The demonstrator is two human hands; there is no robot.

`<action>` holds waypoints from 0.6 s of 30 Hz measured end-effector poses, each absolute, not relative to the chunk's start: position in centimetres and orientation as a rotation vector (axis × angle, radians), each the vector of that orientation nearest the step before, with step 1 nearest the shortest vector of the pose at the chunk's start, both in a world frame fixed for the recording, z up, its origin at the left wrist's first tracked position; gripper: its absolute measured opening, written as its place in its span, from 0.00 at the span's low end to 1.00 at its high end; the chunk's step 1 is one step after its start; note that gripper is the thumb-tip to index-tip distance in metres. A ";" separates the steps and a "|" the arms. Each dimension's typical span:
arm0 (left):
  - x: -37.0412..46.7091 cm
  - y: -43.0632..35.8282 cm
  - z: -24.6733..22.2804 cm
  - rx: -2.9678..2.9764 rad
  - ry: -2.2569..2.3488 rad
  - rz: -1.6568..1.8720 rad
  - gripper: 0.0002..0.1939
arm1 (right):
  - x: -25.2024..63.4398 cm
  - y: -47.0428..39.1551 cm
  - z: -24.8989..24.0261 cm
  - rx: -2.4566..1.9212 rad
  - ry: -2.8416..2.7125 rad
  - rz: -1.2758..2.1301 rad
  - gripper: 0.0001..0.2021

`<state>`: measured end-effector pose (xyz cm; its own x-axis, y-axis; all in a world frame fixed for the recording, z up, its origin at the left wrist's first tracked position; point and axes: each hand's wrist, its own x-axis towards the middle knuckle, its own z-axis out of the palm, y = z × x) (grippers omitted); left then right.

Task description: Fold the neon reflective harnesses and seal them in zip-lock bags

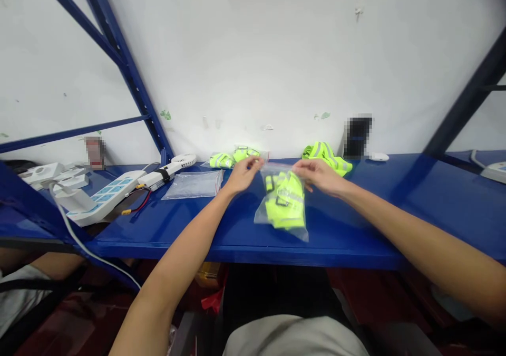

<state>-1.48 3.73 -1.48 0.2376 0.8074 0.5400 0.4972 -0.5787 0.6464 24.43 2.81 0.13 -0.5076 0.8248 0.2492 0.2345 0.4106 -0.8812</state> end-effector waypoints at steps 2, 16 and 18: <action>-3.1 4.3 -1.6 2.078 1.412 1.629 0.18 | 23.9 4.8 1.3 -0.853 -1.703 1.017 0.18; -3.1 4.0 -3.3 2.524 1.690 1.306 0.13 | 32.6 11.1 1.2 -1.764 -2.186 -0.194 0.21; -2.8 3.9 -3.4 2.561 1.637 1.236 0.13 | 32.8 9.9 0.1 -1.707 -2.354 -0.222 0.20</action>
<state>-2.83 3.86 -3.35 0.2221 0.7227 0.6546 0.8272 -0.4950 0.2659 32.78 9.94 0.07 -0.2980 0.9160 0.2686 0.9500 0.3120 -0.0097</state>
